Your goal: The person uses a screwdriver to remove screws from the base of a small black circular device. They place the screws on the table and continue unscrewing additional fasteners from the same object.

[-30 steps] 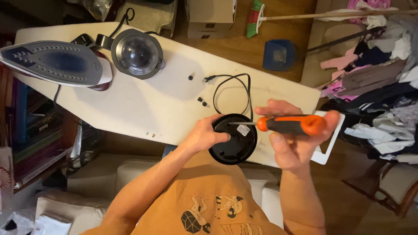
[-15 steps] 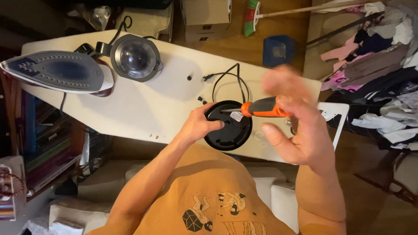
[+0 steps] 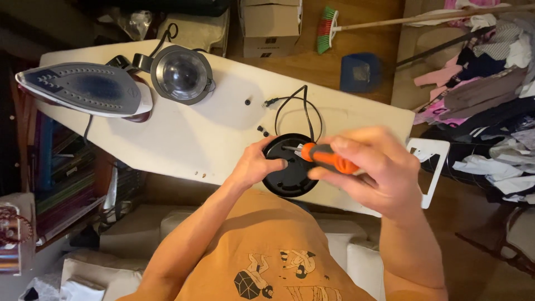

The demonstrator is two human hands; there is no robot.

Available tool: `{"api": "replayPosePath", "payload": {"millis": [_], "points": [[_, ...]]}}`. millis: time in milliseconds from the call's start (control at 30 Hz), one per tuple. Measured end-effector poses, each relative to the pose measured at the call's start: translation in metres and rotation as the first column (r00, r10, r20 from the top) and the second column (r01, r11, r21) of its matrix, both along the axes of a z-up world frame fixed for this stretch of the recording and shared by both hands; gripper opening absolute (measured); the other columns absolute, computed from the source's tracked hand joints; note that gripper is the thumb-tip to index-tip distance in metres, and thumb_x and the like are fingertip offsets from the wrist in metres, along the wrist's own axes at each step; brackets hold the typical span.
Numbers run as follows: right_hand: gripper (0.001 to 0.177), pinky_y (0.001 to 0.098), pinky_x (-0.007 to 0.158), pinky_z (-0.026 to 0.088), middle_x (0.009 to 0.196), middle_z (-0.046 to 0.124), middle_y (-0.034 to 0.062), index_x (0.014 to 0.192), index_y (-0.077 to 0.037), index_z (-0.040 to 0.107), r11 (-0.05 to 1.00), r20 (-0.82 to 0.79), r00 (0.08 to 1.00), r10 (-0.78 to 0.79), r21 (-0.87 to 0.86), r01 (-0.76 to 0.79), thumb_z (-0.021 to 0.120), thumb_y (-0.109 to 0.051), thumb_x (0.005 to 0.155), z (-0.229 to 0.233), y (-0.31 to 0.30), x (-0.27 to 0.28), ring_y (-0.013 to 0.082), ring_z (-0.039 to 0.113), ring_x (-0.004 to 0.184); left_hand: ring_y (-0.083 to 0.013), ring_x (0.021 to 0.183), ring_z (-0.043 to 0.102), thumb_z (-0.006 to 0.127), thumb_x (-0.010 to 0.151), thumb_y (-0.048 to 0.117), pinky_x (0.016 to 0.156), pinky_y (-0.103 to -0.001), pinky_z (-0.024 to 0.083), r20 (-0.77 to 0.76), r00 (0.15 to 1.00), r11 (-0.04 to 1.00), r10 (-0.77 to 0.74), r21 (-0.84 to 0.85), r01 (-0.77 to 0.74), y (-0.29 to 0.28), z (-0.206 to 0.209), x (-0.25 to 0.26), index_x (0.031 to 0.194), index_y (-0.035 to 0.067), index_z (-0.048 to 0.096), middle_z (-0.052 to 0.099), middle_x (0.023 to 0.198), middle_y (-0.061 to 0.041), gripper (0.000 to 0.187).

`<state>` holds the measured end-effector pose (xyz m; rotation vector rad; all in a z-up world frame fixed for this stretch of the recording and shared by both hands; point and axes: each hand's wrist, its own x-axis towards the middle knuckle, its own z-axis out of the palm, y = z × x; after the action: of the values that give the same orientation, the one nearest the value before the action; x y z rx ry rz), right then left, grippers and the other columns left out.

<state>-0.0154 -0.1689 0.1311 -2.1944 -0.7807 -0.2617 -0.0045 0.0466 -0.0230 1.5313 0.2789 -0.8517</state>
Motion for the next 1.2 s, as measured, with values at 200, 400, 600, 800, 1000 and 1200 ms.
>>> {"api": "replayPosePath", "payload": {"millis": [200, 400, 600, 800, 1000, 1200], "points": [[0.073, 0.0596, 0.137, 0.041, 0.157, 0.042, 0.0127, 0.155, -0.027, 0.035, 0.963, -0.109, 0.970, 0.217, 0.187, -0.194, 0.071, -0.004, 0.096, -0.005, 0.007, 0.017, 0.0335, 0.045, 0.153, -0.0128, 0.087, 0.066, 0.069, 0.060, 0.022, 0.077, -0.027, 0.054, 0.023, 1.000, 1.000, 0.017, 0.008, -0.017, -0.002, -0.001, -0.001, 0.121, 0.015, 0.072, 0.074, 0.098, 0.000, 0.061], [0.072, 0.0305, 0.064, 0.053, 0.097, 0.065, 0.0156, 0.118, 0.000, 0.053, 0.975, 0.179, 0.959, -0.219, -0.007, 0.224, 0.105, -0.025, 0.074, -0.040, -0.004, -0.001, 0.0185, 0.054, 0.075, -0.0116, 0.087, 0.066, 0.069, 0.059, 0.025, 0.077, -0.027, 0.054, 0.069, 0.997, 0.999, 0.020, 0.042, -0.023, -0.005, -0.006, -0.004, 0.122, 0.018, 0.072, 0.075, 0.097, 0.001, 0.063], [0.070, 0.0489, 0.112, 0.062, 0.147, 0.056, 0.0314, 0.157, -0.031, 0.030, 0.919, -0.396, 0.879, 0.264, 0.381, -0.104, 0.050, 0.007, 0.102, -0.006, -0.001, 0.010, 0.0385, 0.072, 0.123, -0.0131, 0.084, 0.066, 0.069, 0.060, 0.023, 0.075, -0.028, 0.054, 0.027, 0.992, 0.992, 0.120, 0.027, -0.121, -0.008, -0.007, -0.005, 0.119, 0.015, 0.073, 0.075, 0.095, 0.000, 0.060], [0.084, 0.0252, 0.059, 0.051, 0.100, 0.059, 0.0163, 0.153, -0.010, 0.035, 0.940, -0.033, 0.975, -0.218, 0.261, 0.219, 0.089, 0.001, 0.089, -0.053, -0.005, 0.006, 0.0175, 0.060, 0.074, -0.0158, 0.086, 0.067, 0.067, 0.059, 0.022, 0.075, -0.028, 0.055, -0.003, 0.987, 0.986, 0.164, 0.031, -0.164, -0.010, 0.022, -0.002, 0.125, 0.015, 0.071, 0.075, 0.098, -0.002, 0.066], [0.050, 0.0468, 0.098, 0.061, 0.110, 0.065, 0.0311, 0.124, -0.012, 0.026, 0.884, -0.270, 0.961, 0.060, 0.461, 0.074, 0.063, 0.001, 0.093, -0.015, 0.012, 0.013, 0.0381, 0.075, 0.096, -0.0141, 0.088, 0.068, 0.068, 0.060, 0.024, 0.078, -0.028, 0.055, 0.025, 0.989, 0.986, 0.144, 0.076, -0.146, -0.015, 0.011, -0.003, 0.126, 0.018, 0.071, 0.076, 0.101, -0.001, 0.066], [0.096, 0.0390, 0.098, 0.055, 0.093, 0.070, 0.0200, 0.156, -0.019, 0.019, 0.951, 0.088, 0.975, -0.205, 0.254, 0.177, 0.084, 0.006, 0.089, -0.035, 0.002, 0.010, 0.0278, 0.074, 0.077, -0.0154, 0.095, 0.070, 0.068, 0.060, 0.028, 0.082, -0.029, 0.057, -0.007, 0.996, 0.986, 0.092, 0.139, -0.090, -0.021, 0.019, -0.003, 0.134, 0.019, 0.066, 0.077, 0.108, -0.002, 0.074]]}}
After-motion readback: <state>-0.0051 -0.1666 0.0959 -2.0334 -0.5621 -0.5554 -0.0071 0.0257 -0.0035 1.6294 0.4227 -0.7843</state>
